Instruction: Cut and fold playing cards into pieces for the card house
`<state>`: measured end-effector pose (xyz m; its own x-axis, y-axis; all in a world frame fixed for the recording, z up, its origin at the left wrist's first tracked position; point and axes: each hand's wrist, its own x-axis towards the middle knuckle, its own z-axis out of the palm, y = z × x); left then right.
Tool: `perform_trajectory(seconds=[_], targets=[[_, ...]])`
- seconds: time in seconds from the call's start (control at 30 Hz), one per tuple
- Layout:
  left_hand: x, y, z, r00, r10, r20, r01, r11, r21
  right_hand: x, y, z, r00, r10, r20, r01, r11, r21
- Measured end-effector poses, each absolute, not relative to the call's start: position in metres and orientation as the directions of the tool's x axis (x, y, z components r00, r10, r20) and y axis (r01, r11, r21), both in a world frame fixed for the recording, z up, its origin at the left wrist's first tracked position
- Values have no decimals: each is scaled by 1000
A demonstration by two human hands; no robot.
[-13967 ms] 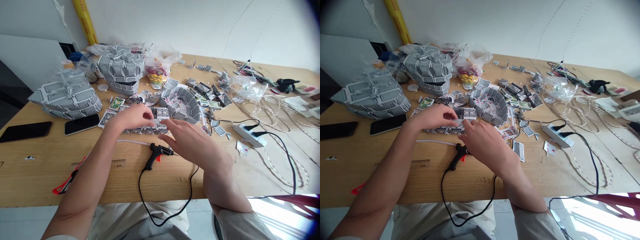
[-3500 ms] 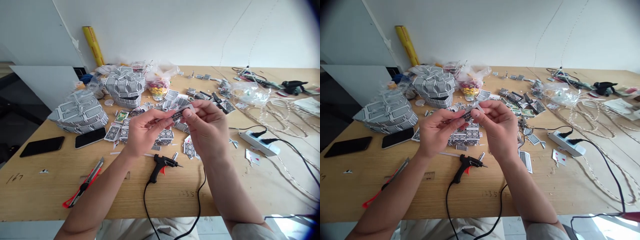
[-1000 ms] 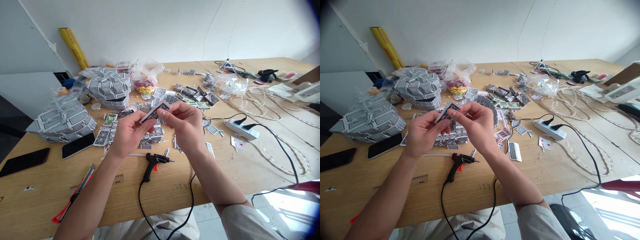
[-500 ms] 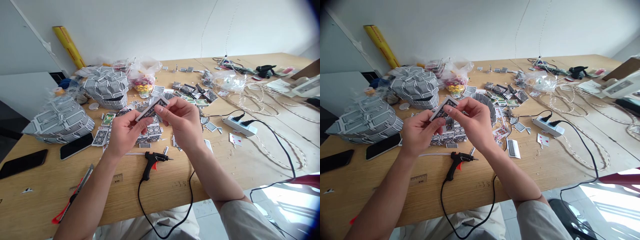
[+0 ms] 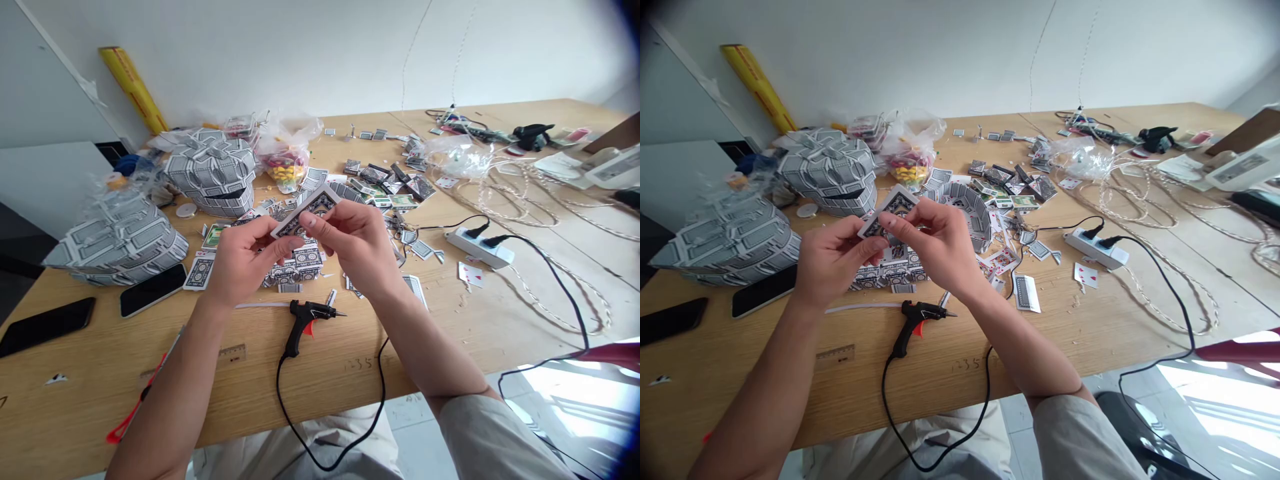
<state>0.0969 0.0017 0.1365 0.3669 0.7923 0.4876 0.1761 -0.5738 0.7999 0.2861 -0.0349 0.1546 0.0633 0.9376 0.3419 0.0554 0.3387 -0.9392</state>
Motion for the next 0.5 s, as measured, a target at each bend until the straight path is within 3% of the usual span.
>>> perform_trajectory(seconds=[0.3, 0.5], targets=[[91, 2, 140, 419, 795, 439, 220, -557, 801, 287, -33, 150, 64, 912, 404, 158, 391, -907], [95, 2, 132, 337, 770, 542, 137, -610, 781, 286, -33, 151, 93, 926, 366, 152, 350, -924]])
